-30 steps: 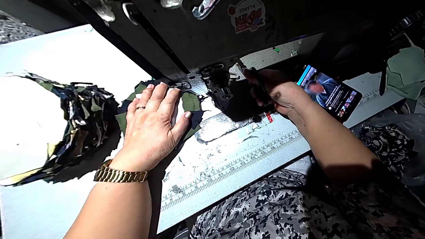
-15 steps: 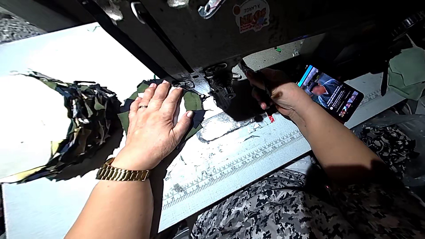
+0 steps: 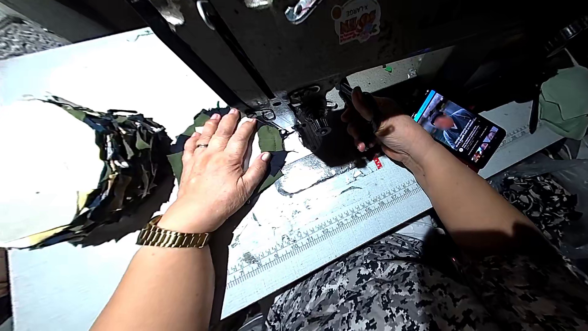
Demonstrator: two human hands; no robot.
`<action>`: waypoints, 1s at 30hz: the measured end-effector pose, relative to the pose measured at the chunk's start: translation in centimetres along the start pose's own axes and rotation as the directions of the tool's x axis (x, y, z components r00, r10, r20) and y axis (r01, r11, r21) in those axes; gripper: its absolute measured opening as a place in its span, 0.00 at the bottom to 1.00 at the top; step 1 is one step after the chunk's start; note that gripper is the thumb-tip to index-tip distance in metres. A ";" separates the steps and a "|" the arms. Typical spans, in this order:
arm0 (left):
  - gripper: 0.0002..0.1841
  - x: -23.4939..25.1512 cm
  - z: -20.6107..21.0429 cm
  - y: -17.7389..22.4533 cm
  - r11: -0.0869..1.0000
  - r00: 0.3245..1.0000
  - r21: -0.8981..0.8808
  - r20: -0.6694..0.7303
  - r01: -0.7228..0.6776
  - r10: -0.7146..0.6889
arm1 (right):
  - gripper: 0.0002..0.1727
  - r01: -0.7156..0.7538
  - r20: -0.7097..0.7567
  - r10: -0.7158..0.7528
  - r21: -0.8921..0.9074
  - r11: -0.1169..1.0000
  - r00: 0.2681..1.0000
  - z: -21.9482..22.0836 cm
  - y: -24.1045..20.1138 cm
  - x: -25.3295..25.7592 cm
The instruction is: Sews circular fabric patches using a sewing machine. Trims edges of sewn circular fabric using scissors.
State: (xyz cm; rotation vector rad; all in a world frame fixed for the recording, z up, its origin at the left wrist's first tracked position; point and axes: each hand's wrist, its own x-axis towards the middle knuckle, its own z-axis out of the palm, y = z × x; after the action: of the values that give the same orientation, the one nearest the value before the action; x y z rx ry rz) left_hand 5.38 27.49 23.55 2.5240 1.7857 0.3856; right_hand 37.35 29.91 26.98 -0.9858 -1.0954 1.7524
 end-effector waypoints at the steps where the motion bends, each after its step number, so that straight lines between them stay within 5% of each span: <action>1: 0.40 -0.1 0.2 -0.3 1.000 1.000 0.007 -0.002 -0.003 0.003 | 0.21 0.003 -0.004 -0.003 0.000 1.000 1.000 0.0 0.0 0.0; 17: 0.39 0.1 0.0 -0.1 1.000 1.000 -0.007 0.000 -0.012 0.012 | 0.13 0.048 0.107 -0.046 -0.009 0.999 0.993 -0.3 0.2 -0.1; 30: 0.39 -0.1 0.1 -0.3 1.000 1.000 -0.006 -0.001 -0.024 0.024 | 0.18 0.073 0.114 -0.072 -0.002 0.997 0.991 0.0 0.3 -0.2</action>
State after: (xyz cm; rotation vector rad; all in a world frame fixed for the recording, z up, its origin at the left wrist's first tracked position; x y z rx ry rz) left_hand 5.11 27.55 23.40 2.5441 1.7532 0.3926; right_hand 37.30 29.63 26.70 -0.8479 -1.1947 1.7651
